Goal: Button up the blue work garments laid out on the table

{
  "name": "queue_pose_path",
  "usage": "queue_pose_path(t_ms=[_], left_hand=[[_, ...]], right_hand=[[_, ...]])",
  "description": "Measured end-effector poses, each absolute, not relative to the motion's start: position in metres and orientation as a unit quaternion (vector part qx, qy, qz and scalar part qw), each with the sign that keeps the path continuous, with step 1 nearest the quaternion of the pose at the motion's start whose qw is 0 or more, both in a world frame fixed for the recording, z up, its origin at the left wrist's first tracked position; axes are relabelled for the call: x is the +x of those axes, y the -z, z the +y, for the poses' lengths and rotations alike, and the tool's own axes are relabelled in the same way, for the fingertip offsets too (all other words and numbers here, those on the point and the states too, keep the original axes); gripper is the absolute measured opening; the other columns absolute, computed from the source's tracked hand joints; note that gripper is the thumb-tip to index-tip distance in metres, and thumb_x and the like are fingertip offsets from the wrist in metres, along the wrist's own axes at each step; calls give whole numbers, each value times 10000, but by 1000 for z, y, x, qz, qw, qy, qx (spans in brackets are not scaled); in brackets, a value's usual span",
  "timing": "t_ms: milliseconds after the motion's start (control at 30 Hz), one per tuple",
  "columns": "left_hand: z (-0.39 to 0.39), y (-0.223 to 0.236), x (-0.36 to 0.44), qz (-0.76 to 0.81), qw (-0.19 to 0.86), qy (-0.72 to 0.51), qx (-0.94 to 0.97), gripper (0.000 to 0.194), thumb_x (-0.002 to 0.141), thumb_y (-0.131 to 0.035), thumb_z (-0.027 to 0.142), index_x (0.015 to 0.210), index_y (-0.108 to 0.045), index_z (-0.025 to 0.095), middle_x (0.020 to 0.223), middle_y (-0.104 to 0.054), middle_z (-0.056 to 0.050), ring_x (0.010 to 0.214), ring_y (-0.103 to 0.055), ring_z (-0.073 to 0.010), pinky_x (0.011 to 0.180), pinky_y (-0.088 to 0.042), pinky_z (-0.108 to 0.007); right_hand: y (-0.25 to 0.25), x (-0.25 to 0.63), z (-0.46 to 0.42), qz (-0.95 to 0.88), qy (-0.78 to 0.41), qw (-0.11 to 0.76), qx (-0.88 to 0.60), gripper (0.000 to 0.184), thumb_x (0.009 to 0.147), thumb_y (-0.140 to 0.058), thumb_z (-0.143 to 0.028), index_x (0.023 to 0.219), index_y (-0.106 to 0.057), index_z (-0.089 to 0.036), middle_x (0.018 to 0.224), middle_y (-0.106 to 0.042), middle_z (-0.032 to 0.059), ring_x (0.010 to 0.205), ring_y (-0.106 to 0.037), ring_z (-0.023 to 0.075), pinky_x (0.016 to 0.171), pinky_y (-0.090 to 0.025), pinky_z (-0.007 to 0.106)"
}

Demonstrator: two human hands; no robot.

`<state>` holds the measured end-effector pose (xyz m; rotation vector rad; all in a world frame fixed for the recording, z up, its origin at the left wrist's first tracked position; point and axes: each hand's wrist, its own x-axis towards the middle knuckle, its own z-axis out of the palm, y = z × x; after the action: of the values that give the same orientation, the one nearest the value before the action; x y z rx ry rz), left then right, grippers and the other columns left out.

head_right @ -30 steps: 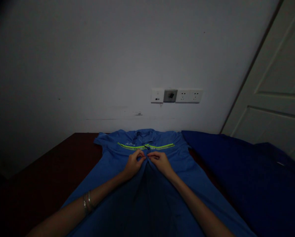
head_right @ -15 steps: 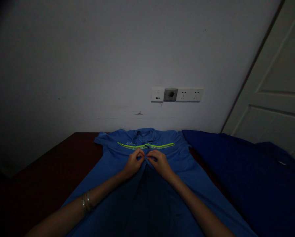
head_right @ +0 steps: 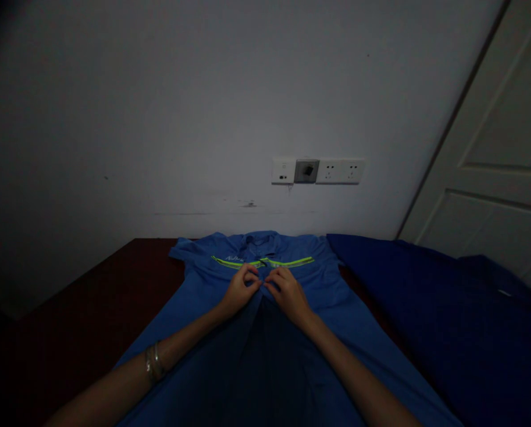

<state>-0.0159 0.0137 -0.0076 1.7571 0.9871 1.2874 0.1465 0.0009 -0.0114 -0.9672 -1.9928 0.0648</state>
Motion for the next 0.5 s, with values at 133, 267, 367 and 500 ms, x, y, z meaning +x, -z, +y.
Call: queue_pose_path(t_ms=[133,267,367,500], left_hand=[[15,10,-16,390,373,-512,669,211,676,-565,57,818,-463,175,609,-544,57,594,-551,-92,612,-407,-200],[16,10,-15,398,377,-511,662,216,672,-563,63,834,-468,170,571,-520,67,556,-520,-84,578,-389,-189],[15,8,-16,385,371,-509,674,221,669,-542,53,858,-503,161,599,-524,60,563,-515,-83,578,-391,-187],[15,4,-18,365,351,-472,722,219,685,-497,46,844,-611,145,669,-596,12,632,-547,-111,646,-425,-222]], right_hand=[[7,147,-1,-822,-27,425,-379,111,827,-529,-219,857,-634,-197,885,-589,61,872,-548,188,781,-473,336],[3,147,-3,-830,-14,406,-381,138,844,-498,-194,868,-634,-191,890,-591,64,873,-544,185,785,-469,331],[2,146,-5,-830,8,403,-386,147,847,-485,-191,855,-631,-198,877,-596,66,854,-544,189,759,-472,334],[1,145,-6,-836,52,389,-383,162,851,-461,-185,845,-622,-204,878,-603,70,855,-539,198,746,-464,344]])
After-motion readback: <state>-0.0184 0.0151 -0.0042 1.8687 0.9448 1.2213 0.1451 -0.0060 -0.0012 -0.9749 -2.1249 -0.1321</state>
